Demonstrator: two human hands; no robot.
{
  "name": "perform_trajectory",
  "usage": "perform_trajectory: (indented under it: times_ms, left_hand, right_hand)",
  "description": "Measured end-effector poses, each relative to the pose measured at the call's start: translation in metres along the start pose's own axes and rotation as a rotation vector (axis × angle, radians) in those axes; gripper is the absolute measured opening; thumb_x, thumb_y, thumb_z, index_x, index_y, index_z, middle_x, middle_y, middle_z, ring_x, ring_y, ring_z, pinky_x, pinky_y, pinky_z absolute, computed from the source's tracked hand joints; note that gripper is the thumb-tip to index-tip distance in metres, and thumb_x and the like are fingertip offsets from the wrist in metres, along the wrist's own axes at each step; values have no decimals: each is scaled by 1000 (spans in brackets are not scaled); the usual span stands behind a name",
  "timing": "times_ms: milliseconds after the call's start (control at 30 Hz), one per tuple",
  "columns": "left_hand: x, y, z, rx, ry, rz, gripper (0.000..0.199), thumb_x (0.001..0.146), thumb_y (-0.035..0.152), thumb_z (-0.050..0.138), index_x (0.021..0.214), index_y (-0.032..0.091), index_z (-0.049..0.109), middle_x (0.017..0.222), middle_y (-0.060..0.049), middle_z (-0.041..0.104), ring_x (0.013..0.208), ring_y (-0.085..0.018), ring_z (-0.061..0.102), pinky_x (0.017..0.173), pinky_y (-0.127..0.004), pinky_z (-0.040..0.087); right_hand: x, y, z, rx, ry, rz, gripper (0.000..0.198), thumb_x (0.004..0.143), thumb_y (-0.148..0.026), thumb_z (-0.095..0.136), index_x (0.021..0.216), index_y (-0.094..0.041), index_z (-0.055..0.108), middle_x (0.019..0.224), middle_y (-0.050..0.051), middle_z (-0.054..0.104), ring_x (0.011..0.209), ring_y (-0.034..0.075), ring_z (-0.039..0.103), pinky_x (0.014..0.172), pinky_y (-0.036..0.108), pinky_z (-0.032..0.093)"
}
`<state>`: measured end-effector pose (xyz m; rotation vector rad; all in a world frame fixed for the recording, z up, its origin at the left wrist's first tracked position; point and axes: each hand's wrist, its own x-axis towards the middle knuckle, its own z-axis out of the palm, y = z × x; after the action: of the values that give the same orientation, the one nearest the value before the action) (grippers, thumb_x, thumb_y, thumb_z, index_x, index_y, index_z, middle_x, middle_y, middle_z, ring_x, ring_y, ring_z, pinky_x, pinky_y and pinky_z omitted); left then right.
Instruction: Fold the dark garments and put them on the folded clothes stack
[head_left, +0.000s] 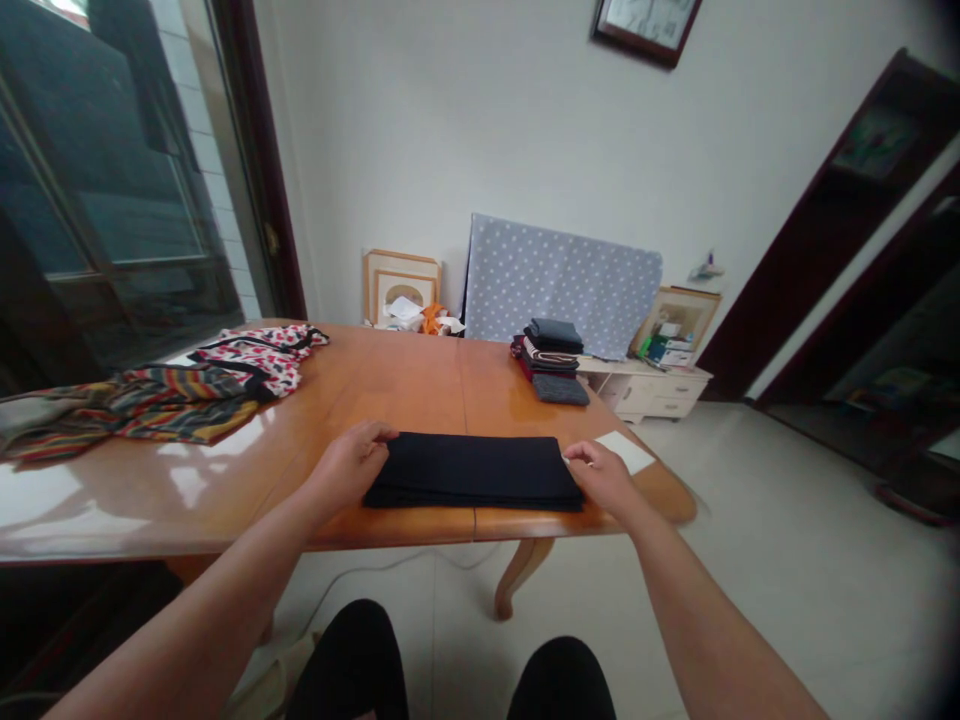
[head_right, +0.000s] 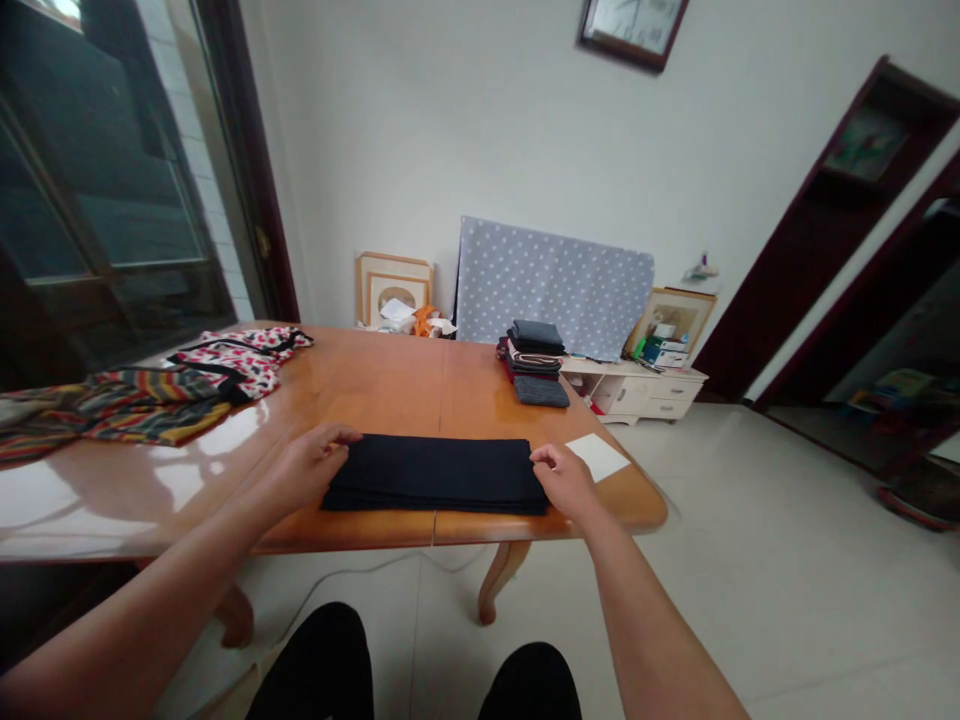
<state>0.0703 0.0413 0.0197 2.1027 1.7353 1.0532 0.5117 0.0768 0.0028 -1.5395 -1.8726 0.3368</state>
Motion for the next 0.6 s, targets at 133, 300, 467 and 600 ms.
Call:
perform_trajectory:
  times_ms: [133,300,467,600]
  left_hand:
    - [-20,-8,-9,-94,74,-109,27,86,29,47,104,20,64,102,-4,70,98,-20,65,88,-32,51]
    - [-44,-8,-11,-213,-34,-167,28,80,22,48,105,19,61,96,-3,68,91,-19,64,85,-33,51]
    - [-53,-6,-8,-111,-76,-51,41,71,11,50,109,22,62,106,-4,63,97,-20,61,90,-34,49]
    - [-48,-8,-10,31,-32,81,29,77,12,49,97,22,66,103,-6,62,98,-21,60,92,-36,47]
  right_hand:
    - [-24,0,-6,-85,-131,-170,31,72,-19,53,97,-23,70,103,5,68,99,22,60,88,33,46]
    - [-36,12,-2,-141,-200,-200,37,74,-22,54,108,-23,68,108,6,66,100,23,60,90,36,46]
    - [-36,16,6,-147,-171,-152,37,79,-27,53,114,-24,68,114,6,66,106,24,60,95,37,45]
    - [-36,14,6,-151,-146,-134,32,81,-30,52,107,-26,71,109,5,68,104,23,62,95,37,46]
